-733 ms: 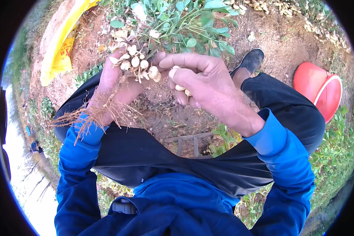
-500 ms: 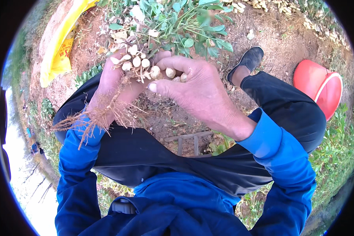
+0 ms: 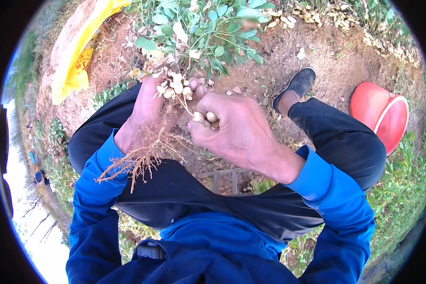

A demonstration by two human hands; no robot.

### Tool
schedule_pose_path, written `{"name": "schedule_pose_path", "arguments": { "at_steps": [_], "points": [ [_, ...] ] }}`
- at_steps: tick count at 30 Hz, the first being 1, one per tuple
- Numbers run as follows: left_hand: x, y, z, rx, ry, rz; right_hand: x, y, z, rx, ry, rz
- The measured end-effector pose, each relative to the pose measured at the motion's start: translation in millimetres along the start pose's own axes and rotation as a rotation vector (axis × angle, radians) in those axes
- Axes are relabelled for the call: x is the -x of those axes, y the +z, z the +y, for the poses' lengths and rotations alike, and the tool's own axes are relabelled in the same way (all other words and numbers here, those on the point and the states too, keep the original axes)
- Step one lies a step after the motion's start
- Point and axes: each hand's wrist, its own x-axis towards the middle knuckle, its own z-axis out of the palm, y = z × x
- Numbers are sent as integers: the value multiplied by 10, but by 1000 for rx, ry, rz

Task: The person sits on the ground and repeatedly pulls peanut plants from the soil, then removes the peanuts from the roots by hand. The peanuts are placed into a nearby red bucket.

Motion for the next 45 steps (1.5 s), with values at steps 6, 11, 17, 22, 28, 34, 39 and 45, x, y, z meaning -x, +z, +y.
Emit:
{"name": "schedule_pose_path", "arguments": {
  "at_steps": [6, 11, 17, 22, 28, 34, 39, 45],
  "points": [
    [-6, -56, -25, 205, -27, -239, 55, 30, -8, -55, -178, 72],
    [-34, -135, 258, 215, 8, -315, 174, -176, -155, -147, -68, -18],
    [155, -290, 748, 84, 414, -442, 600, -962, -225, -787, 249, 273],
    [748, -876, 1511, 17, 646, -388, 1548, -2516, 260, -687, 53, 747],
    [1612, -2002, 1676, -216, 798, 180, 2718, -4411, 2152, -536, 313, 988],
    [1711, -3087, 16, -624, 300, 1146, 2565, -4231, 2907, -173, 624, 1286],
    [1357, -3309, -1200, -611, -43, 1046, 2245, -3674, 2188, -53, 325, 1185],
    [1126, -3393, -1551, -751, -241, 933, 1541, -2896, 512, 296, 98, 1082]
  ]
}}
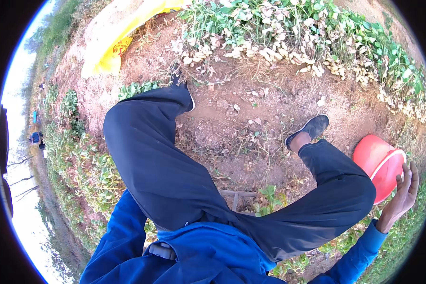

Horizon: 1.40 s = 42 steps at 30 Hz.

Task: The person sits on the ground and repeatedly pulls peanut plants from the soil, then removes the peanuts from the roots by hand. The peanuts are placed into a nearby red bucket.

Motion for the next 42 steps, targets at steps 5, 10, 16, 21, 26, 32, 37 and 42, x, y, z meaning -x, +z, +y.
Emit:
{"name": "schedule_pose_path", "arguments": {
  "at_steps": [5, 10, 16, 21, 26, 32, 37, 42],
  "points": [
    [25, -629, 585, -399, 116, 56, 377, 828, -877, 24, -166, -51],
    [-126, -1069, 2063, -113, 601, 237, 563, 1672, -887, -137, -172, -366],
    [-774, -125, 3961, -251, 992, 176, 786, 1934, -1327, -14, -35, -684],
    [-1510, 756, 4774, -559, 822, 246, 823, 1966, -1455, 46, -237, -849],
    [-1848, 1072, 4804, -632, 692, 131, 750, 2000, -1542, 49, -226, -999],
    [-1758, 1144, 4745, -642, 553, 168, 794, 1947, -1504, 23, -252, -943],
    [-1284, 569, 4905, 209, 382, -22, 855, 1860, -1442, 149, -213, -916],
    [-797, -153, 4992, 493, 562, -113, 801, 1765, -1385, 117, -271, -915]
  ]
}}
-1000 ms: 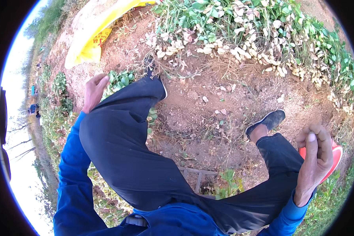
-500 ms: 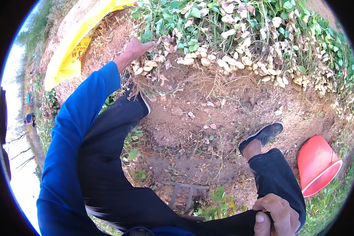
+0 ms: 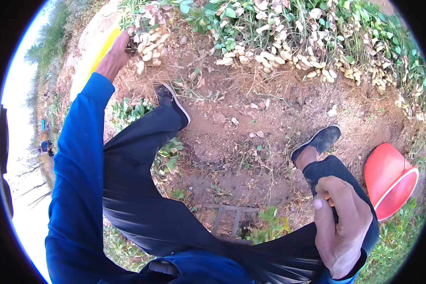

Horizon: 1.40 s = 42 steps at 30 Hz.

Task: The person sits on the ground and repeatedly pulls peanut plants from the soil, then removes the peanuts from the roots by hand. The peanuts are placed into a nearby red bucket.

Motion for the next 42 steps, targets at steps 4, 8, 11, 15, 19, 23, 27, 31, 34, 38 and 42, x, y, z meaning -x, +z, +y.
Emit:
{"name": "schedule_pose_path", "arguments": {
  "at_steps": [4, 8, 11, 15, 19, 23, 27, 31, 34, 38, 42],
  "points": [
    [326, -332, 562, 62, 245, -115, 51, -4, 19, 7, 34, 39],
    [428, -762, 1151, 342, 292, -215, 102, 48, 136, -9, 6, 101],
    [985, -466, 1269, 558, 346, -605, 115, 31, 236, -5, -21, 124],
    [1713, 41, 1304, 632, 324, -209, 87, 97, 175, -267, -3, 170],
    [1905, 150, 930, 948, 112, -1322, -48, 253, -31, -175, -237, 128],
    [2465, 564, 510, 875, 88, -926, -295, 738, -175, -247, -403, 151],
    [2681, 514, 293, 817, 59, -820, -437, 1222, -143, -488, -321, 46],
    [2710, 303, 256, 797, 75, -776, -226, 1523, -188, -338, -137, 17],
    [2667, 146, 255, 796, 86, -735, -70, 1672, -197, -330, -14, 88],
    [2614, 25, 293, 806, 126, -717, 41, 1637, -115, -294, -174, 350],
    [2535, -61, 396, 815, 170, -681, 208, 1534, -104, -298, -197, 429]
  ]
}}
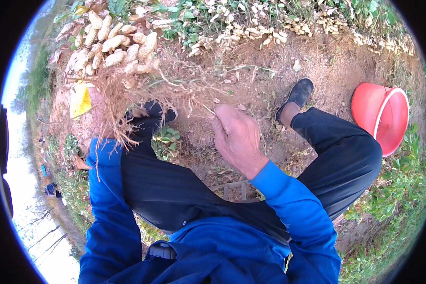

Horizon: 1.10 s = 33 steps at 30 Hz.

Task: The person sits on the ground and repeatedly pulls peanut plants from the soil, then removes the peanuts from the roots by hand. The peanuts are placed into a nearby red bucket.

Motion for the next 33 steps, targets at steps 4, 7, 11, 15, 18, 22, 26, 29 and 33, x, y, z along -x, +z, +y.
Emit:
{"name": "schedule_pose_path", "arguments": {
  "at_steps": [4, 7, 11, 15, 18, 22, 26, 29, 33],
  "points": [
    [-75, -60, 59, 4, 28, 19, 373, -170, 93, 63, 125, -46],
    [-54, -74, 131, -7, 45, 40, 662, -173, 199, 178, 114, -215],
    [-17, -110, 95, -13, 37, 63, 1066, 15, 219, 313, 111, -687],
    [-132, -39, 29, -6, 19, 69, 1460, 339, 351, 325, 76, -1114],
    [-252, 64, -24, 3, 5, 72, 1650, 671, 491, 533, 98, -1159],
    [-302, 145, -151, 50, -50, 34, 1058, 505, 361, 431, 289, -885],
    [-248, 47, -355, 126, -175, -194, 435, -87, 147, 302, 241, -648],
    [-92, 344, -424, 86, -166, -103, -27, -545, -155, 147, 140, -316],
    [-296, 147, -493, 392, -446, -446, -461, -804, -322, -106, 137, -150]
  ]
}}
